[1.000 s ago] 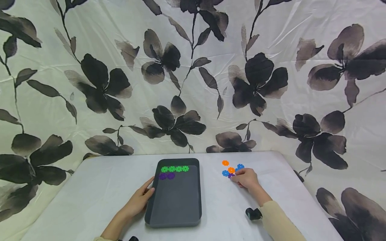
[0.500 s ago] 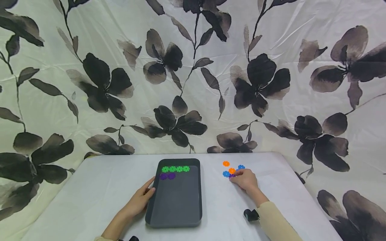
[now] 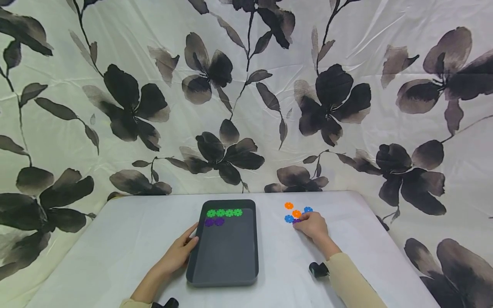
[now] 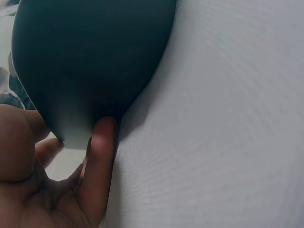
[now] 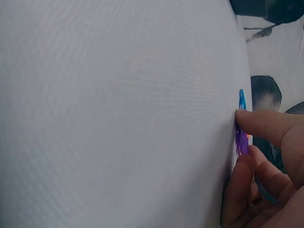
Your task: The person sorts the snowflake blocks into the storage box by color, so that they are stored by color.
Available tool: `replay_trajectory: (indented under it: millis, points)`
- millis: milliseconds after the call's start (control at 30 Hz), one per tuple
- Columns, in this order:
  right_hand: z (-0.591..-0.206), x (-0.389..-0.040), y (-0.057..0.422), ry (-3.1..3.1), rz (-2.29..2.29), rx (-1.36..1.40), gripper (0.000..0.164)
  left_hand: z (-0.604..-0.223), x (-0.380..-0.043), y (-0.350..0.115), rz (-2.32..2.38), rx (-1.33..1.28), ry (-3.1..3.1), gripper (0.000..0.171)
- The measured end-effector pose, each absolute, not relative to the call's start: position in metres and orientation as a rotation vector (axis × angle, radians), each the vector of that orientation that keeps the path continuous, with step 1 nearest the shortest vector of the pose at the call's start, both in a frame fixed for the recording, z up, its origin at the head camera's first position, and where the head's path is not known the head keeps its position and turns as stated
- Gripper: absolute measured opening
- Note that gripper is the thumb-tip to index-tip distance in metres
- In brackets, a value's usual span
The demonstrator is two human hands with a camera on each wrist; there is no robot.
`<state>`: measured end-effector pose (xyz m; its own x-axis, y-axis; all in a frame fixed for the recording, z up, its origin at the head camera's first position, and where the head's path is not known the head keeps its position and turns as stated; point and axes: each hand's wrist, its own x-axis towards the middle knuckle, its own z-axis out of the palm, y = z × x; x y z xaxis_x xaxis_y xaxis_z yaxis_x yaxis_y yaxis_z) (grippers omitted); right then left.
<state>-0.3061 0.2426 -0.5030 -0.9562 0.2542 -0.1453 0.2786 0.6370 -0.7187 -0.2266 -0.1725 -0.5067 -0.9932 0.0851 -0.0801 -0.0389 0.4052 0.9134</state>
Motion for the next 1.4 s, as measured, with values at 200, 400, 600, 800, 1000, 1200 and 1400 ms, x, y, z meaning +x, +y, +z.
replay_trajectory:
  millis: [200, 400, 600, 800, 1000, 1200, 1400]
  points:
    - [-0.499, -0.304, 0.241, 2.693, -1.420, 0.470, 0.033, -0.507, -0.226, -0.172, 1.665, 0.033, 2.520, 0.053]
    - [-0.493, -0.305, 0.242, 2.461, -1.638, 0.504, 0.026, -0.505, -0.225, -0.171, 1.647, 0.022, 2.525, 0.053]
    - [-0.485, -0.307, 0.238, 2.267, -1.822, 0.437, 0.036, -0.502, -0.224, -0.170, 1.639, 0.003, 2.518, 0.053]
    - [-0.474, -0.308, 0.225, 2.167, -1.904, 0.320, 0.038, -0.502, -0.224, -0.171, 1.642, -0.010, 2.511, 0.053]
    - [-0.464, -0.311, 0.208, 2.136, -1.907, 0.274, 0.038, -0.504, -0.226, -0.171, 1.648, 0.010, 2.511, 0.053]
    - [-0.459, -0.315, 0.191, 2.055, -1.989, 0.210, 0.033, -0.505, -0.227, -0.170, 1.648, 0.018, 2.509, 0.053]
    - [-0.457, -0.323, 0.169, 2.018, -2.000, 0.172, 0.029, -0.506, -0.226, -0.173, 1.642, 0.016, 2.520, 0.053]
